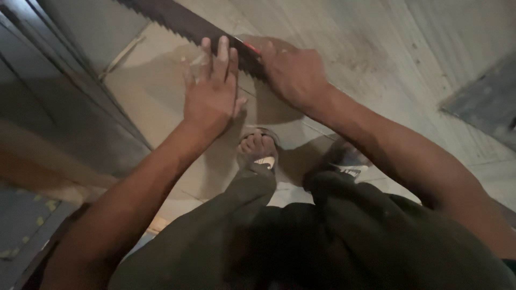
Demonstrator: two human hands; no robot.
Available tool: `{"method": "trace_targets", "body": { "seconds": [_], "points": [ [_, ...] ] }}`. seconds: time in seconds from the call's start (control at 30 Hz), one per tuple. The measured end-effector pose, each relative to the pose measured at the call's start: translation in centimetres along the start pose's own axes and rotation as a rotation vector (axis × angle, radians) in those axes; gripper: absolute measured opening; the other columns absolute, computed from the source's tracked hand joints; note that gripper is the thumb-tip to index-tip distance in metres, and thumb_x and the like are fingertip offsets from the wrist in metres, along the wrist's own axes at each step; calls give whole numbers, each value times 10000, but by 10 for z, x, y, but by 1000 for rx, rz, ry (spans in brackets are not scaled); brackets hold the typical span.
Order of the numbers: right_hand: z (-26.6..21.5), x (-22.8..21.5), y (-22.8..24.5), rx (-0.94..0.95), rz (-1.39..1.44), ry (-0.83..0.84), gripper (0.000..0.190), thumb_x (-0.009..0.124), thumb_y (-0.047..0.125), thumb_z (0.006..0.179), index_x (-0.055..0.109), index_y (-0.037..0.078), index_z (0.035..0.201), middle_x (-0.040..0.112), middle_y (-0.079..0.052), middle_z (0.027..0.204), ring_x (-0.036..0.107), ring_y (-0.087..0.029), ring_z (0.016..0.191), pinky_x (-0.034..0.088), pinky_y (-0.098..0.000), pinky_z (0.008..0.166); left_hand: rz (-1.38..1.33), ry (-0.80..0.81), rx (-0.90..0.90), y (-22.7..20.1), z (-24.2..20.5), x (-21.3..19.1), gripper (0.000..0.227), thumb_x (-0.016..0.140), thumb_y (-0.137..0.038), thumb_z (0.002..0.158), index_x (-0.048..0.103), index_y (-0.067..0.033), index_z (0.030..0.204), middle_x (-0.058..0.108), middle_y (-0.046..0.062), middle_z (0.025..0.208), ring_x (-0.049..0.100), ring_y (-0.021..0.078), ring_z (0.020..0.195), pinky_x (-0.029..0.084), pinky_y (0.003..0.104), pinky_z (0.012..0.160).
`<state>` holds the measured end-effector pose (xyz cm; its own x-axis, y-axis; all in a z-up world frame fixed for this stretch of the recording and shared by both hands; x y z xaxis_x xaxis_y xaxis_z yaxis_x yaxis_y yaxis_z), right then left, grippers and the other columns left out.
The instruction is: The person uses a long saw blade as a guide and a utility knife to score and cut thin flooring tiles, handling various tile pieces and measuring tools on the floor.
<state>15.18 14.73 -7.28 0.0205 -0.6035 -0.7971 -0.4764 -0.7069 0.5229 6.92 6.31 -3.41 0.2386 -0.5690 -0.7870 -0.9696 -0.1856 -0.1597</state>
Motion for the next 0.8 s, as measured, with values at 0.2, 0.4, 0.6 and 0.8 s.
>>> {"method": "trace_targets", "body": {
  "seconds": [0.2,0.4,0.6,0.8],
  "points": [
    [8,3,0,21,-5,81,277,593,269,970,609,46,1132,740,-121,721,718,-302,561,512,-451,443,-29,40,-2,-4,3,1,1007,792,-441,821,341,51,1576,178,235,1663,178,496,1520,271,791,1079],
    [13,1,5,71,62,159,220,620,290,972,671,85,1034,735,-140,701,721,-319,586,527,-437,462,-75,74,-38,-5,4,4,1000,772,-409,840,311,63,1591,150,235,1688,153,510,1543,311,813,1012],
    [-10,-16,2,43,48,8,211,620,166,934,647,52,1110,736,-117,738,733,-269,597,528,-379,444,1,95,-84,-8,7,7,992,737,-445,866,293,52,1600,131,222,1689,128,490,1541,263,912,909],
    [-115,-7,-42,94,-55,264,282,614,172,1016,570,19,1249,727,-102,742,719,-265,569,516,-410,436,-26,141,-93,-1,2,12,949,692,-441,886,273,-23,1628,107,162,1713,70,429,1560,214,926,930]
  ]
}}
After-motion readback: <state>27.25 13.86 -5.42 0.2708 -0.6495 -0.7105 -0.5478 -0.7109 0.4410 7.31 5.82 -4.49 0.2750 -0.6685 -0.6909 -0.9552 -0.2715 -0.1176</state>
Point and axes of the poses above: each hand's wrist, its own z-axis towards the middle knuckle, its own x-axis out of the palm, y = z × x, the point moved 10 cm from there along z, towards the middle knuckle
